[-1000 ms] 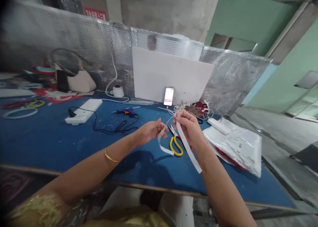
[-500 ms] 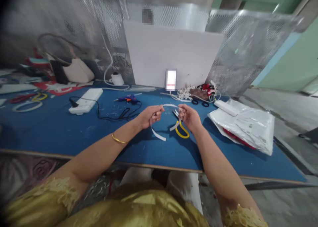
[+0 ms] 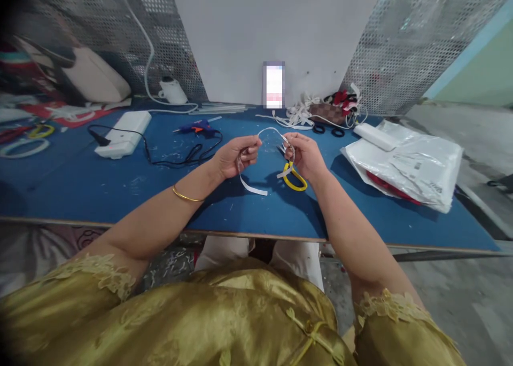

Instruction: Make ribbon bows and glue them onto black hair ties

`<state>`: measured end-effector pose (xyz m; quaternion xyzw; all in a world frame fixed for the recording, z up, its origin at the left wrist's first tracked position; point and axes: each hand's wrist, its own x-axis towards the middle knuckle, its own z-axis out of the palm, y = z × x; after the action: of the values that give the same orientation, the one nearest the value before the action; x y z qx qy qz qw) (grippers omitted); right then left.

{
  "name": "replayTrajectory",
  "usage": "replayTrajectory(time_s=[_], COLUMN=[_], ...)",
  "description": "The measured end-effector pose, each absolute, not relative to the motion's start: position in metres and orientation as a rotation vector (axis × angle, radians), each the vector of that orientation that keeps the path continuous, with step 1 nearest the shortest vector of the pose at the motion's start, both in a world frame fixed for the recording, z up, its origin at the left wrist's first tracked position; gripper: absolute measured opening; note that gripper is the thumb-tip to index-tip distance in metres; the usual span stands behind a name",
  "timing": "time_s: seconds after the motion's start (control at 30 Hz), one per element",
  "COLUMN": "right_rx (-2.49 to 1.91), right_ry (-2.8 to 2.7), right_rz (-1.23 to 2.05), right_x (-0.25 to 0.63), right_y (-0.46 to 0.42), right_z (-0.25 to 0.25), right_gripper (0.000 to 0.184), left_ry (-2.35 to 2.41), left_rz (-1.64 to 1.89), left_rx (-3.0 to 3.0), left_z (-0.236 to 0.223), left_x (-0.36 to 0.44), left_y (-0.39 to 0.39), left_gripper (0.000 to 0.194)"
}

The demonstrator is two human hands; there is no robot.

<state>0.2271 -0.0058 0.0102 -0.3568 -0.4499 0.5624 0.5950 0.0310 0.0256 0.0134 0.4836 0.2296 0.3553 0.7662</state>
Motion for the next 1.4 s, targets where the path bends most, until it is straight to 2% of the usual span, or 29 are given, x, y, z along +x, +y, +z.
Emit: replayTrajectory(time_s=[0.63, 1.4], right_rx=[-0.871, -0.933], right_ry=[-0.973, -0.938], right_rz=[1.356, 1.235], right_x=[0.225, 0.237], right_y=[-0.009, -0.015], right_z=[0.002, 0.008], right_gripper=[0.015, 0.019], left_ry=[0.57, 0.624], left_rz=[0.762, 0.713], left_rx=[1.055, 1.046], left_z=[-0.007, -0.004], left_x=[0.038, 0.046], left_y=[0.029, 0.009], left_gripper=[0.017, 0.018])
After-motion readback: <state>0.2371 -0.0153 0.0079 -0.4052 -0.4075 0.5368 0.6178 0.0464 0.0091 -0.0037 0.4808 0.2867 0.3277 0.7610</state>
